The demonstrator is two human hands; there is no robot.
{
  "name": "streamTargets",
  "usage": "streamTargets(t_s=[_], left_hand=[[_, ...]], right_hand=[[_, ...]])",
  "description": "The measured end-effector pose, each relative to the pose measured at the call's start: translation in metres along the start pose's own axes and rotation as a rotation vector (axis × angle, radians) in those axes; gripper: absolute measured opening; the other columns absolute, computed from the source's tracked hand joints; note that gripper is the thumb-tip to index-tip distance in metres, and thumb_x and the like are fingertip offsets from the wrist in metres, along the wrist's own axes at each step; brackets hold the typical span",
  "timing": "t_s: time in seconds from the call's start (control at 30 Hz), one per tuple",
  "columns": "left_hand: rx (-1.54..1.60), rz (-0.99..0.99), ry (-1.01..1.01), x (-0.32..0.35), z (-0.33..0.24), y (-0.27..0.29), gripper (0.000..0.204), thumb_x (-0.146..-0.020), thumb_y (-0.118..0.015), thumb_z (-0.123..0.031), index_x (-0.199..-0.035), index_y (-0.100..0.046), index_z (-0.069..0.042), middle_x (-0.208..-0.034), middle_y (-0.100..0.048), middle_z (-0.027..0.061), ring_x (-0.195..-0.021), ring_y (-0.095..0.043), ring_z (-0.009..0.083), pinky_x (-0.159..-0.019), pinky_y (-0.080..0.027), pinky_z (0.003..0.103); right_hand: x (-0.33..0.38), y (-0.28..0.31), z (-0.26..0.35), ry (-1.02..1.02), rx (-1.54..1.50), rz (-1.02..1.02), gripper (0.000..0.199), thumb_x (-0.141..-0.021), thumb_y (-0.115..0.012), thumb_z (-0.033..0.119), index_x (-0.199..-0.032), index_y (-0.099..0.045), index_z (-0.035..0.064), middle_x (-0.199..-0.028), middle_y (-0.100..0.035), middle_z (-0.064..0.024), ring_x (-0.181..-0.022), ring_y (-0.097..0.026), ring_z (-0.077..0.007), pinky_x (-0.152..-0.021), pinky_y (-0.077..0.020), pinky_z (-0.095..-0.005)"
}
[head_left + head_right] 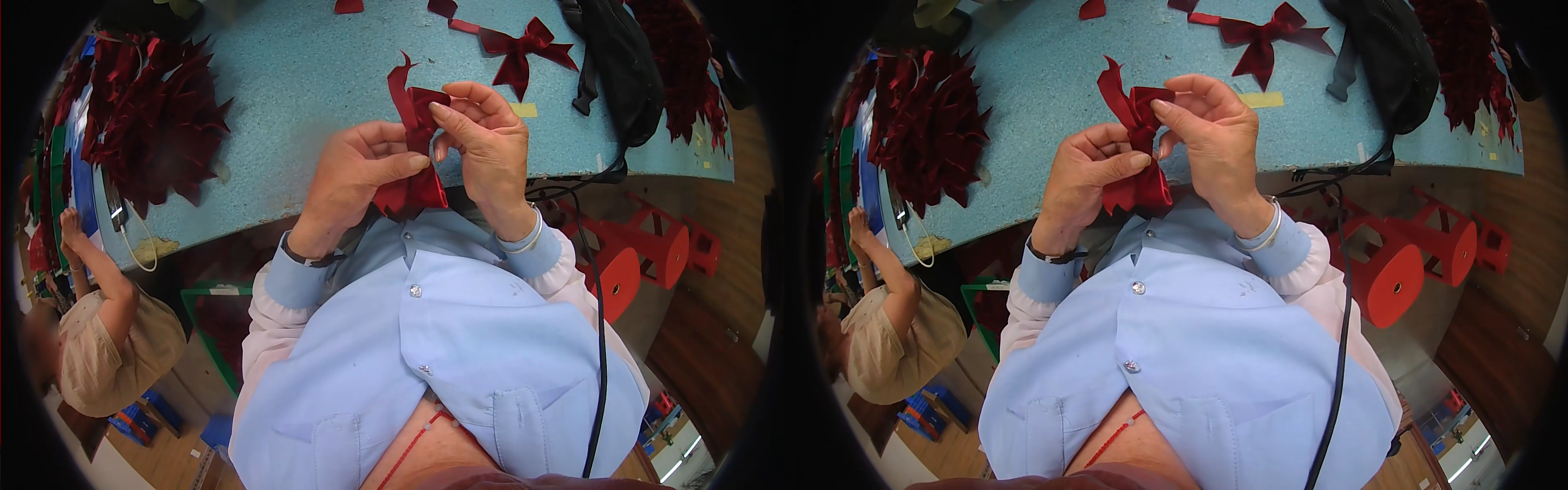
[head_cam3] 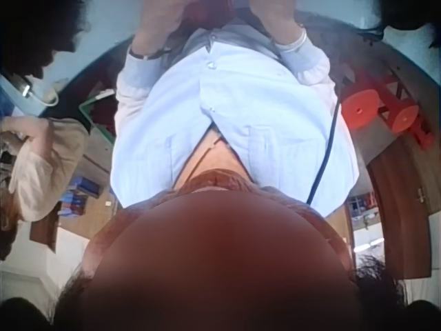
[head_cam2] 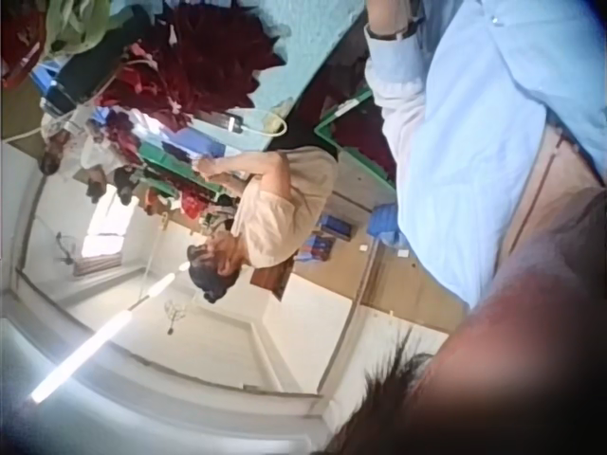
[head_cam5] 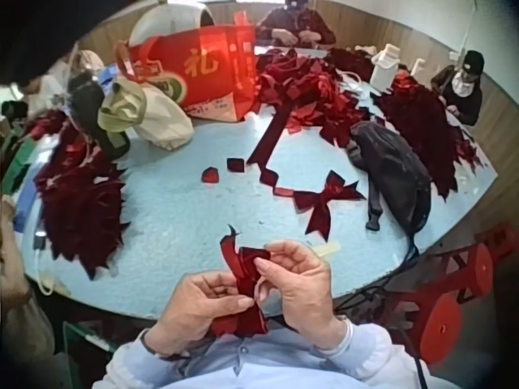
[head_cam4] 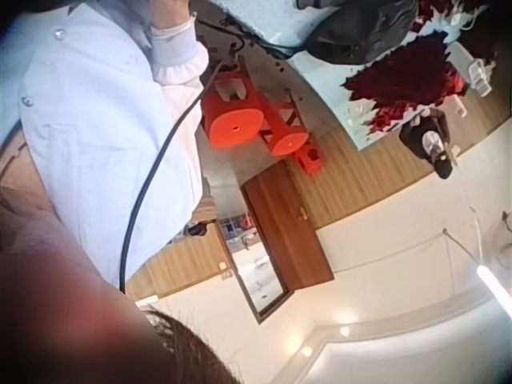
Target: The person is seen folding and assembling red decorative ribbon bows at a workstation.
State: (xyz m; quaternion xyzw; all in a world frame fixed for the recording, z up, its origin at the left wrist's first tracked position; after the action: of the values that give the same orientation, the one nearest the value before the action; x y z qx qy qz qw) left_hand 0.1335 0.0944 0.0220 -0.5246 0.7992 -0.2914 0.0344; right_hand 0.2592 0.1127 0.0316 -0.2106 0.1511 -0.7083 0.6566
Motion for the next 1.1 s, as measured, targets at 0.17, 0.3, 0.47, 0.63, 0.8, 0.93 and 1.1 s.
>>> streamTargets(t_s=[0.17,0.3,0.47,0.63,0.8,0.93,1.1], left_hand=[[0.045,-0.003,0.034,-0.002,0.003,0.000,0.027,-0.079,-0.064,0.000,-0.104,-0.058,0.005,-0.095,-0.064,0.0097,-0.080,-0.062,0.0132,-0.069,-0.051,0.024],[0.140,-0.060,0.072,-0.004,0.009,0.005,0.026,-0.079,-0.063,0.000,-0.104,-0.058,0.006,-0.095,-0.064,0.0101,-0.079,-0.062,0.0134,-0.069,-0.051,0.023],[0.236,-0.090,0.085,-0.002,0.009,0.007,0.023,-0.080,-0.063,-0.001,-0.101,-0.059,0.006,-0.094,-0.064,0.0108,-0.079,-0.063,0.0135,-0.070,-0.050,0.022],[0.095,-0.118,0.056,0.000,0.002,0.007,0.021,-0.079,-0.065,-0.002,-0.098,-0.060,0.006,-0.092,-0.064,0.0109,-0.080,-0.062,0.0134,-0.072,-0.050,0.022],[0.079,-0.155,0.022,0.002,0.004,0.008,0.022,-0.079,-0.066,-0.001,-0.098,-0.059,0.006,-0.091,-0.064,0.0105,-0.081,-0.062,0.0134,-0.072,-0.050,0.023],[0.069,-0.151,-0.014,0.001,0.003,0.004,0.022,-0.078,-0.065,0.001,-0.099,-0.059,0.006,-0.092,-0.064,0.0110,-0.081,-0.062,0.0135,-0.072,-0.050,0.023],[0.040,-0.226,-0.111,0.000,-0.005,0.008,0.021,-0.080,-0.064,-0.001,-0.099,-0.058,0.007,-0.093,-0.064,0.0118,-0.082,-0.062,0.0137,-0.073,-0.050,0.023]], right_hand=[[-0.001,0.002,0.000,0.012,-0.007,-0.008,0.022,-0.080,-0.062,-0.004,-0.101,-0.058,-0.0040,-0.086,-0.064,-0.0100,-0.063,-0.061,-0.0139,-0.050,-0.0504,-0.0240],[0.001,0.005,-0.001,-0.030,-0.002,-0.013,0.022,-0.082,-0.059,-0.003,-0.103,-0.057,-0.0043,-0.089,-0.063,-0.0104,-0.068,-0.061,-0.0145,-0.053,-0.0519,-0.0247],[0.003,0.008,-0.006,-0.095,0.008,0.005,0.022,-0.085,-0.056,-0.001,-0.106,-0.056,-0.0047,-0.093,-0.063,-0.0115,-0.075,-0.061,-0.0153,-0.058,-0.0534,-0.0269],[0.007,-0.004,-0.003,-0.146,-0.024,0.094,0.022,-0.085,-0.056,0.001,-0.106,-0.056,-0.0048,-0.095,-0.062,-0.0123,-0.076,-0.062,-0.0152,-0.062,-0.0545,-0.0288],[0.007,0.000,-0.001,-0.222,-0.105,0.086,0.023,-0.085,-0.056,0.002,-0.107,-0.055,-0.0056,-0.092,-0.063,-0.0113,-0.075,-0.062,-0.0151,-0.063,-0.0541,-0.0273],[0.004,0.012,0.017,-0.136,0.150,0.070,0.018,-0.084,-0.058,0.002,-0.102,-0.059,-0.0035,-0.088,-0.064,-0.0088,-0.072,-0.062,-0.0151,-0.063,-0.0532,-0.0248],[0.016,-0.008,0.049,0.273,0.737,0.115,0.014,-0.078,-0.063,-0.001,-0.092,-0.062,-0.0023,-0.081,-0.065,-0.0089,-0.069,-0.063,-0.0156,-0.059,-0.0509,-0.0244]])
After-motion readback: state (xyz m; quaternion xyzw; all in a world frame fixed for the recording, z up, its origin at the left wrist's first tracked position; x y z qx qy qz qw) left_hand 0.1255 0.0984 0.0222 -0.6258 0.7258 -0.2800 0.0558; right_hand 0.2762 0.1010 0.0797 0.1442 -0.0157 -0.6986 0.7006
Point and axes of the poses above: each hand's wrist, its own x-axis away from the middle knuckle, its own y-axis out of the back of the hand, z = x × y, the point moved 10 cm from there along -x, towards the middle knuckle
